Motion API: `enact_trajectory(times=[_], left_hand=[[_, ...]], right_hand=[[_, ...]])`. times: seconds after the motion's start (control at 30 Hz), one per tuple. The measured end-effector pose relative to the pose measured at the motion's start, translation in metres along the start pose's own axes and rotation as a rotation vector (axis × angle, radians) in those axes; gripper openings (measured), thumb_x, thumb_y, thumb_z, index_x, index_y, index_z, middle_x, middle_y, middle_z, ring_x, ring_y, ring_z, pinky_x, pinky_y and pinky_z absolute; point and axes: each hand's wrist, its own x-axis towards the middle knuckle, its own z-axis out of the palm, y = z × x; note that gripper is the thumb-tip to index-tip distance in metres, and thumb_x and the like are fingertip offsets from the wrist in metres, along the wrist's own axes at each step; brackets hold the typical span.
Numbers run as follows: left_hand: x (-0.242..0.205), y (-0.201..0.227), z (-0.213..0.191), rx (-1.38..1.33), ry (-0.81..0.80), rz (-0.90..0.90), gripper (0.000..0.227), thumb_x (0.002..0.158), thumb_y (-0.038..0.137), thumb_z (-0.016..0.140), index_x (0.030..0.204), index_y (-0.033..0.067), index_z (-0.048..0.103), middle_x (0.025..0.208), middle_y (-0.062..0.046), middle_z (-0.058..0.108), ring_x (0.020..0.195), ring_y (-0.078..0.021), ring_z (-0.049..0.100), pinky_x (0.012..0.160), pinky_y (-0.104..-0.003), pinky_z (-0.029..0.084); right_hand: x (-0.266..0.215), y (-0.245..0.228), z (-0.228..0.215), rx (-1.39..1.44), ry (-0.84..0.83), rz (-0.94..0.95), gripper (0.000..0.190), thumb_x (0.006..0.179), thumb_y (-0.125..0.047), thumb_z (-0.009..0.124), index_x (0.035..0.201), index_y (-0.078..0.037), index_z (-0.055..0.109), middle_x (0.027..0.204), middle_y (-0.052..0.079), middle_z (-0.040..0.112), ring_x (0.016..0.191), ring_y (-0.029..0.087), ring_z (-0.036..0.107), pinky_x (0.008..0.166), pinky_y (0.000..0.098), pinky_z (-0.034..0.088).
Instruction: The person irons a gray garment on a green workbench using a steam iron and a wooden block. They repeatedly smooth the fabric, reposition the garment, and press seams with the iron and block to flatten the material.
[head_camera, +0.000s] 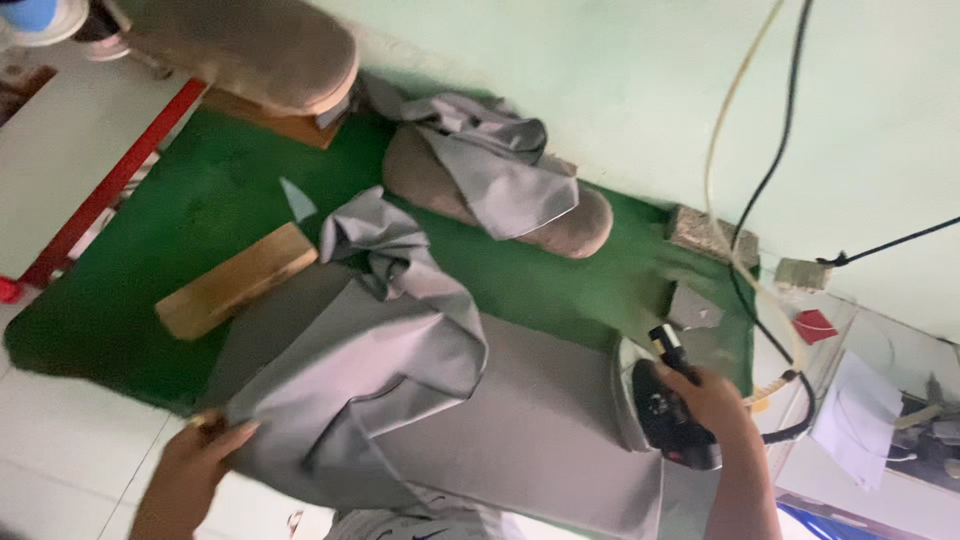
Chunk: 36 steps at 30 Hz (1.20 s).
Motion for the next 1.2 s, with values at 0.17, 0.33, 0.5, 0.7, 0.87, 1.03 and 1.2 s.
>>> enact_trajectory(times=[0.17, 0.33, 0.5, 0.7, 0.87, 1.03, 1.2], left_hand=[[0.051, 0.103, -0.025, -1.002, 0.362, -1.073, 0.019, 0.102, 0.000, 0.059, 0.116, -0.0060, 0.049, 0.114, -0.026, 0.057, 0.113, -0.0359, 0.055, 0.101, -0.047, 0.041], [0.068, 0.139, -0.006, -0.639, 0.270, -1.039, 0.021, 0.096, 0.013, 0.076, 0.093, -0.0032, 0.063, 0.081, -0.017, 0.057, 0.075, -0.0288, 0.050, 0.069, -0.043, 0.037], [0.101, 0.190, -0.003, -0.124, 0.055, -1.132, 0.041, 0.091, 0.037, 0.082, 0.089, -0.0037, 0.076, 0.085, -0.014, 0.064, 0.080, -0.0277, 0.053, 0.075, -0.040, 0.040], [0.098, 0.230, -0.033, 0.098, 0.144, -1.222, 0.061, 0.075, 0.054, 0.081, 0.119, 0.0116, 0.079, 0.103, -0.018, 0.080, 0.102, -0.0353, 0.073, 0.095, -0.042, 0.049], [0.131, 0.286, -0.048, -0.190, 0.302, -0.904, 0.025, 0.091, 0.032, 0.073, 0.096, 0.0073, 0.072, 0.075, -0.006, 0.066, 0.073, -0.0180, 0.057, 0.070, -0.036, 0.046], [0.155, 0.307, 0.057, -0.233, -0.179, -0.226, 0.033, 0.099, 0.031, 0.051, 0.116, 0.0197, 0.077, 0.098, 0.003, 0.076, 0.083, -0.0159, 0.066, 0.073, -0.034, 0.047], [0.167, 0.391, -0.003, -0.142, -0.842, 0.017, 0.025, 0.107, 0.029, 0.050, 0.100, 0.0099, 0.066, 0.093, -0.018, 0.067, 0.080, -0.0416, 0.066, 0.063, -0.054, 0.048]], right_hand=[[0.020, 0.013, -0.004, 0.409, -0.128, -0.143, 0.050, 0.096, -0.050, 0.063, 0.079, -0.002, 0.065, 0.063, 0.014, 0.067, 0.062, 0.026, 0.062, 0.065, 0.0360, 0.044], [0.104, 0.024, -0.034, 0.341, 0.150, -0.109, 0.064, 0.100, -0.060, 0.049, 0.118, -0.003, 0.073, 0.107, 0.027, 0.073, 0.100, 0.041, 0.069, 0.085, 0.0467, 0.050], [0.229, 0.017, -0.071, 0.405, 0.274, -0.152, 0.073, 0.098, -0.062, 0.053, 0.125, 0.004, 0.070, 0.122, 0.037, 0.063, 0.116, 0.054, 0.057, 0.090, 0.0548, 0.043], [0.272, -0.006, -0.078, 0.493, 0.296, -0.283, 0.043, 0.112, -0.047, 0.054, 0.091, -0.012, 0.065, 0.074, 0.013, 0.057, 0.065, 0.028, 0.050, 0.058, 0.0467, 0.037], [0.317, 0.000, -0.068, 0.053, 0.479, -0.245, 0.084, 0.112, -0.069, 0.052, 0.127, 0.011, 0.071, 0.118, 0.041, 0.070, 0.108, 0.060, 0.063, 0.087, 0.0612, 0.047], [0.058, -0.109, -0.053, 0.201, 0.516, -1.213, 0.069, 0.082, -0.013, 0.068, 0.146, -0.001, 0.045, 0.143, 0.025, 0.048, 0.133, 0.045, 0.043, 0.107, 0.0581, 0.032], [-0.139, -0.156, 0.000, 0.361, -0.962, -1.554, 0.054, 0.094, -0.016, 0.059, 0.147, -0.006, 0.053, 0.147, 0.009, 0.064, 0.135, 0.020, 0.058, 0.109, 0.0375, 0.044]])
